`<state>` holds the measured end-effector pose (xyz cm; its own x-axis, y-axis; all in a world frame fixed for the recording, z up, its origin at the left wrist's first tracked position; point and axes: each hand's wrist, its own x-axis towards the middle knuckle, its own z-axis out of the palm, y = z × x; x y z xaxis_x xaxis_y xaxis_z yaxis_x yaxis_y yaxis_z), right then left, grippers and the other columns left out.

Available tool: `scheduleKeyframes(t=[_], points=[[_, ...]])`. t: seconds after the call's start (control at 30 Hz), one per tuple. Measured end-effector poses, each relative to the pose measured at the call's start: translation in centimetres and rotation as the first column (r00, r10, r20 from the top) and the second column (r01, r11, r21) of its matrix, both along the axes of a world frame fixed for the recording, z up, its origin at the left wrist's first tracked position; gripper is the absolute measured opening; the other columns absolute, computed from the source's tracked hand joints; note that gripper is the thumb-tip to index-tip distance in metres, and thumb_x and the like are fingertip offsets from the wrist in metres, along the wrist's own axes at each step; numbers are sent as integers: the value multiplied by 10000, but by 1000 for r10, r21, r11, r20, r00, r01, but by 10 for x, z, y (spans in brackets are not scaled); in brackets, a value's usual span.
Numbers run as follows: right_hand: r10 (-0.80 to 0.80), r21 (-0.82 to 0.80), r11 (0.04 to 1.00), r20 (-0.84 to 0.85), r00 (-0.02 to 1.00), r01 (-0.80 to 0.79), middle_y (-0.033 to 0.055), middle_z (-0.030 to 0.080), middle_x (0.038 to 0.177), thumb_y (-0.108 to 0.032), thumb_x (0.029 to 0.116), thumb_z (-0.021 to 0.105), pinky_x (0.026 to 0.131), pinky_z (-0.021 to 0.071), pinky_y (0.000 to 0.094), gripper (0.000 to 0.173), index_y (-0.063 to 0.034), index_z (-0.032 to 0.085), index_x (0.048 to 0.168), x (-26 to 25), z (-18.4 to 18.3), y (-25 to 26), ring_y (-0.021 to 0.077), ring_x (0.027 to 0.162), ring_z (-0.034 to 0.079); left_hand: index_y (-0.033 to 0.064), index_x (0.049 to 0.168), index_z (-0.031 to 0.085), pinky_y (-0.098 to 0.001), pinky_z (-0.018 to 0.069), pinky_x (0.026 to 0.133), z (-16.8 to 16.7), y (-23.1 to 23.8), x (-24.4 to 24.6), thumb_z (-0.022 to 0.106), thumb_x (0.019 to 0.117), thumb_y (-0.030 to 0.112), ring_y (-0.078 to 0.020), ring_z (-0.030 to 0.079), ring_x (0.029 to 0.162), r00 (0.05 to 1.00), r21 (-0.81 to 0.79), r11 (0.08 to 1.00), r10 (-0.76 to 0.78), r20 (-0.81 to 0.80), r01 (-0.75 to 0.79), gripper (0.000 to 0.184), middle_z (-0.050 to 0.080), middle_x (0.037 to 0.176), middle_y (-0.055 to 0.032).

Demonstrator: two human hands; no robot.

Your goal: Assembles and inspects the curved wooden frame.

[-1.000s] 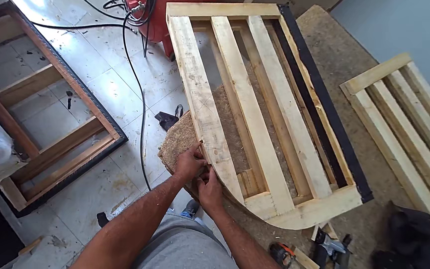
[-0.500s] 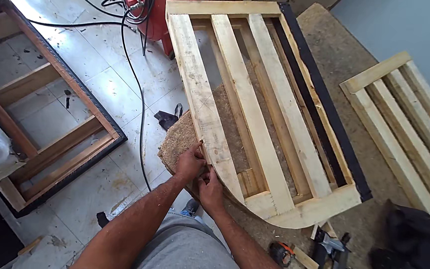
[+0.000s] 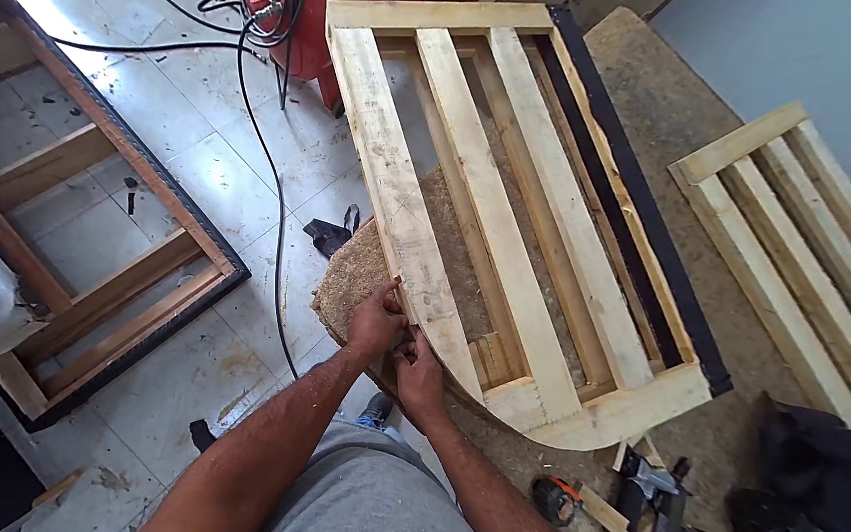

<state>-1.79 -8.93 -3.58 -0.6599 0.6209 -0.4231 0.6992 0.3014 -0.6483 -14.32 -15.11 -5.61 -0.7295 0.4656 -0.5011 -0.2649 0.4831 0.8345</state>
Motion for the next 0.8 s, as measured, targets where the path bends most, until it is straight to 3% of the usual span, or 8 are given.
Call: scheduleKeyframes(t=[0.4,0.5,0.63,0.8], points=[[22,-24,999,51,998,-20,50,731,1088,-157,969,670,876,594,407,616,-61,447,1535,-2,2,2,171,924,710,260,1499,486,-469,644,817,4,-1,0,815,842,118,-192,752,894,1000,11,1000,0,9,-1,748,753,1094,-4],[15,-40,999,53,998,-13,41,729,1090,-163,954,689,872,598,402,651,-66,433,1545,-2,1,3,164,924,711,188,1371,573,-482,649,826,1,0,1,821,842,107,-210,753,897,1000,24,1000,4,-12,-4,590,740,1095,-25],[4,-53,999,33,999,-2,39,729,1065,-149,944,697,854,599,393,641,-67,453,1531,-1,0,3,153,894,708,277,1512,458,-480,646,804,2,0,1,827,818,96,-199,750,889,1000,20,999,27,7,-27,806,747,1092,-13],[8,-45,999,36,999,-6,33,725,1056,-159,943,703,846,600,388,651,-69,446,1534,-1,0,2,150,885,706,337,1546,446,-473,637,839,2,0,-1,805,838,101,-184,741,925,1000,1,1000,-12,-4,12,829,740,1108,-7]])
